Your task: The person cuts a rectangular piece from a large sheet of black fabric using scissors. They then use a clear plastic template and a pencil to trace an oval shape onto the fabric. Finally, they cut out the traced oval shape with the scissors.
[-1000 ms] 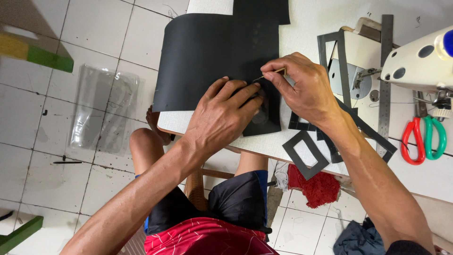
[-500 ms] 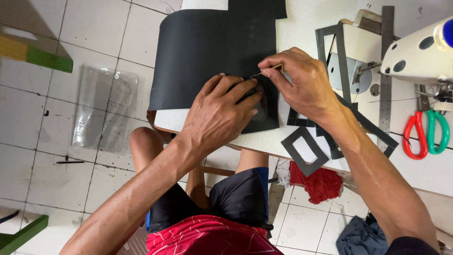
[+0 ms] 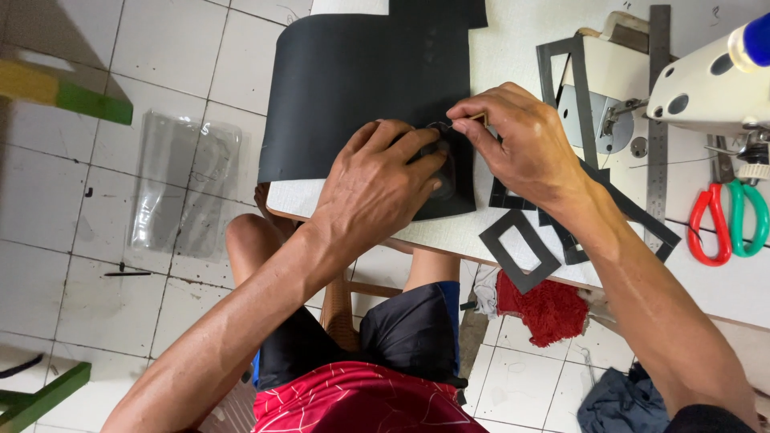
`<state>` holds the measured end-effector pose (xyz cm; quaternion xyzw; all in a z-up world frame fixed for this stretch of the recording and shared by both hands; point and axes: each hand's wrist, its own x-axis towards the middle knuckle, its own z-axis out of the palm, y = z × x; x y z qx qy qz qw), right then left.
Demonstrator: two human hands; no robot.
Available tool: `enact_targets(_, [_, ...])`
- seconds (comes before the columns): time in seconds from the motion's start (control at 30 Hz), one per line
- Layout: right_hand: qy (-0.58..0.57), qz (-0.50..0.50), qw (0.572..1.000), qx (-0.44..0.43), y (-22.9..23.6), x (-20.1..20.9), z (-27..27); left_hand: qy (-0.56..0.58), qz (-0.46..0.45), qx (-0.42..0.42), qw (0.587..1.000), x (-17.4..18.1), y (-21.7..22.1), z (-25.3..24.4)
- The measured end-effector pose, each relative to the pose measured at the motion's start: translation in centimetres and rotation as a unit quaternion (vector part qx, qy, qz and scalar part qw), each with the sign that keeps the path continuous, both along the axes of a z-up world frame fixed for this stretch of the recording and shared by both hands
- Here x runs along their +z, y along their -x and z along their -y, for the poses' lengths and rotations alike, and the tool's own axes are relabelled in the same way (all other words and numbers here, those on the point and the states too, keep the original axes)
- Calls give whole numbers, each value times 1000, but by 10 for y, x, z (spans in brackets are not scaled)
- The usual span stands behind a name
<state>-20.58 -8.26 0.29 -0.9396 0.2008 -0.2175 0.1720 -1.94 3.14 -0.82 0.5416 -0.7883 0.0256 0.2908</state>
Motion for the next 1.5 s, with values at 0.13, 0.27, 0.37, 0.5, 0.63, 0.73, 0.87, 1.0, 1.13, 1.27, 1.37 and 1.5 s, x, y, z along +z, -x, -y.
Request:
enact_targets(0.13, [-9, -15, 1000, 1, 5, 5, -5, -17, 11, 6, 1000, -1, 2, 3])
enact_targets(0.27, [3, -11, 1000, 0, 7, 1, -5, -23, 33, 7, 999, 2, 4, 4])
enact_targets(0.37, [12, -5, 1000, -1, 8, -1, -5, -32, 35, 4, 999, 1, 4, 3])
enact_targets(0.5, [2, -21, 1000, -3, 11, 3, -13, -13, 43, 12, 999, 0, 4, 2])
enact_targets(0.63, [3, -21, 1000, 5, 12, 2, -14, -9, 38, 11, 999, -1, 4, 2])
enact_targets(0.73, [10, -5, 1000, -5, 11, -1, -12, -2, 50, 10, 999, 0, 5, 2])
enact_targets(0.87, [9, -4, 1000, -1, 12, -1, -14, 1, 52, 10, 999, -1, 6, 1])
enact_targets(1.0, [1, -39, 999, -1, 17, 3, -21, -18, 39, 3, 999, -4, 5, 0])
enact_targets(1.13, [10, -32, 999, 3, 17, 2, -23, -8, 30, 8, 999, -6, 6, 1])
enact_targets(1.27, [17, -17, 1000, 9, 17, 2, -24, -51, 29, -1, 998, -5, 4, 5])
enact_targets(1.37, [16, -46, 999, 12, 20, 5, -31, -59, 41, -6, 997, -7, 4, 7])
enact_targets(1.5, [32, -53, 998, 9, 19, 3, -32, -61, 40, -10, 997, -11, 3, 8])
